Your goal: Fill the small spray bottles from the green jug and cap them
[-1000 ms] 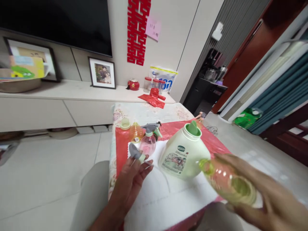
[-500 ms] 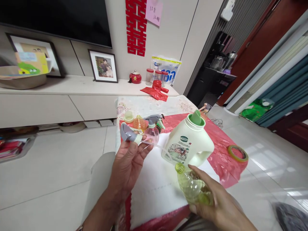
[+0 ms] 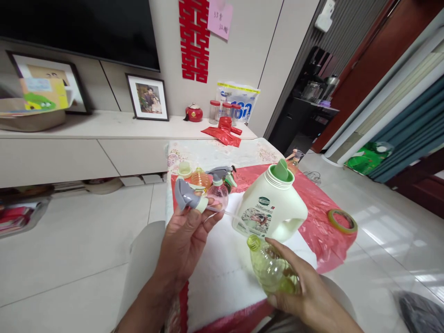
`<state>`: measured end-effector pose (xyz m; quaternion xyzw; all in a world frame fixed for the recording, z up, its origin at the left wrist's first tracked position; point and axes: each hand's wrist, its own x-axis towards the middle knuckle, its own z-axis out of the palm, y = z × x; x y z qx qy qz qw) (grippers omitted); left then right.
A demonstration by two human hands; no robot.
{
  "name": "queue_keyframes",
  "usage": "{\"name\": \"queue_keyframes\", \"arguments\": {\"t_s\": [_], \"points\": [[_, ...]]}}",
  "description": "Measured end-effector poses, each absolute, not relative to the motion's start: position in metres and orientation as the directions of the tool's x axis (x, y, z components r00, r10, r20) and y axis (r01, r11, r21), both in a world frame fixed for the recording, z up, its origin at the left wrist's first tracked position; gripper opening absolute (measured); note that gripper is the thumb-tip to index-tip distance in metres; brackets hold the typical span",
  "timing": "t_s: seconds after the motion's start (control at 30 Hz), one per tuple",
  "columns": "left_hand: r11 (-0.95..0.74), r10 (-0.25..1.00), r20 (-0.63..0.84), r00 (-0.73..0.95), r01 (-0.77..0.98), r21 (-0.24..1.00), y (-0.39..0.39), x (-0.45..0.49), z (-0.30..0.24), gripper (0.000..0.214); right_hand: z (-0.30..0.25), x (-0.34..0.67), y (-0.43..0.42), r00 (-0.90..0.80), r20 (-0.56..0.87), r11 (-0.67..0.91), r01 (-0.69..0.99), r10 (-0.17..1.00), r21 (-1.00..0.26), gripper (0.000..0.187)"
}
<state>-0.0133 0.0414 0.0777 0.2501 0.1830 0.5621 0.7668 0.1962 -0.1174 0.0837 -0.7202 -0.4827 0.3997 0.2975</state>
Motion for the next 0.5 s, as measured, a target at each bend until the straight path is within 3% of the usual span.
{"name": "queue_keyframes", "arguments": {"t_s": [0.3, 0.5], "points": [[0.229, 0.964, -0.019, 0.266, -0.788, 0.571, 0.046, -0.016, 0.080, 0.033, 0.081, 0.199, -0.115, 0.209, -0.300, -0.365, 0.460, 0.931, -0.810, 0.093], [0.356, 0.902, -0.064, 0.427, -0.653, 0.669, 0.026, 0.000, 0.068, 0.033, 0.088, 0.193, -0.109, 0.186, -0.283, -0.338, 0.442, 0.941, -0.831, 0.090]]}}
